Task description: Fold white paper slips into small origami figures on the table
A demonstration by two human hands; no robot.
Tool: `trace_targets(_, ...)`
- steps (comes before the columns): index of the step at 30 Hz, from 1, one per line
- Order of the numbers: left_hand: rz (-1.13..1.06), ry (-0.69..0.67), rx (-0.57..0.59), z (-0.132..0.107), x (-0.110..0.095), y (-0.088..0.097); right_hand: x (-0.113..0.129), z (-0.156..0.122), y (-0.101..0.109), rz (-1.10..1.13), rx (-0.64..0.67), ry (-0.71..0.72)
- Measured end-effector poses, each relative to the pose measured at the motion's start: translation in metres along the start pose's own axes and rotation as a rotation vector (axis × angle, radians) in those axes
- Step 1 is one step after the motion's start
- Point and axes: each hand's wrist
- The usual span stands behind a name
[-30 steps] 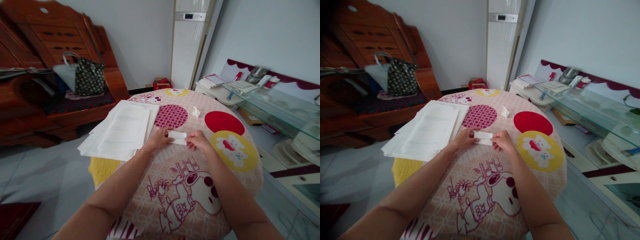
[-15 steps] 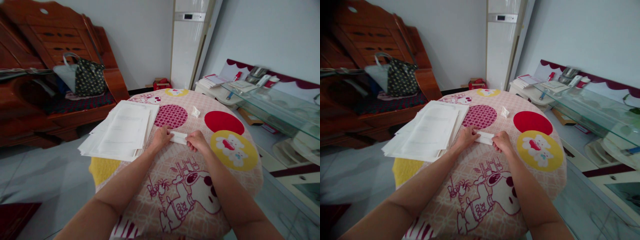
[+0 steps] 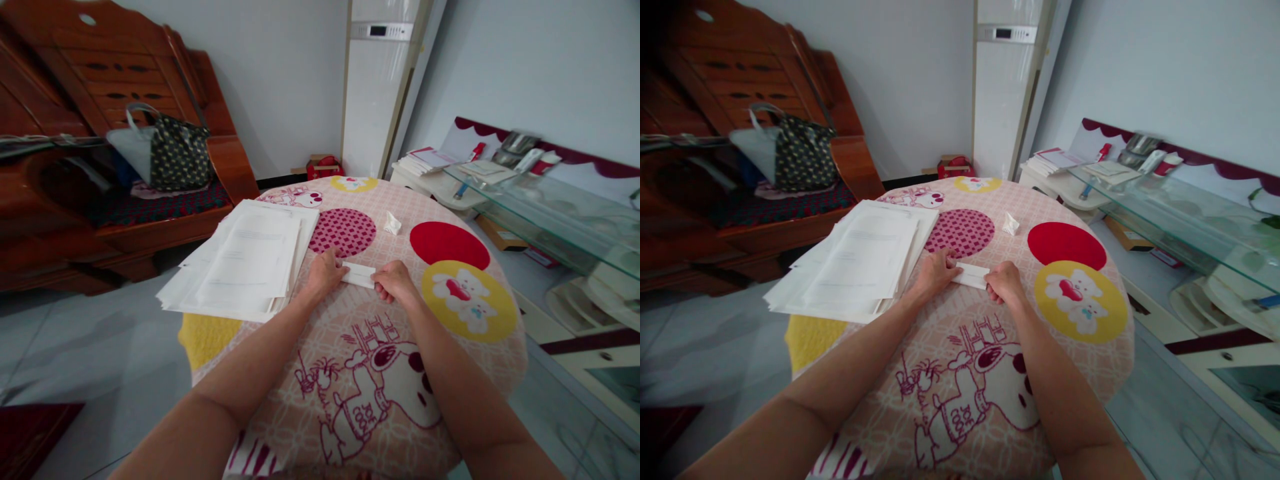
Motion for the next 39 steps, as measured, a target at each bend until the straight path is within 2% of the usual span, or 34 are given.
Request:
trace_targets(10,0.012,-0.003,-0.014,0.001,0.002,-0.002,0.003,-0.004,0.001,-0.02,-0.006,-0.009)
trace_targets(15,0.017,-0.021,0.004,-0.001,0.001,-0.002,0.0,-0.002,-0.001,-0.062,-0.04,0.046)
trace_targets(18,0.04,-0.099,-0.001,-0.001,0.001,-0.002,-0.003,0.0,-0.001,-0.177,-0.12,0.107)
trace_targets(21,0.029,-0.235,-0.015,0.0,0.002,-0.002,-0.005,0.004,-0.001,-0.321,-0.271,0.22)
trace_targets(24,-0.011,-0.335,0.051,0.003,0.003,-0.004,-0.007,0.006,-0.004,-0.385,-0.367,0.341)
trace_targets(27,-0.038,-0.376,0.084,0.003,0.006,-0.006,-0.008,0.008,-0.005,-0.371,-0.305,0.389)
trace_targets(32,-0.05,-0.358,0.079,-0.001,0.005,-0.009,-0.008,0.007,0.0,-0.317,-0.184,0.322)
trace_targets(39,-0.074,-0.412,0.06,-0.005,0.007,-0.013,-0.004,-0.002,0.005,-0.349,-0.133,0.284)
Point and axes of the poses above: each hand's wrist, its own z-axis towards the middle knuckle, its own y-axis out of the back of the hand, x = y × z, and after that the axes turned 11 degrees about -y, right-handed
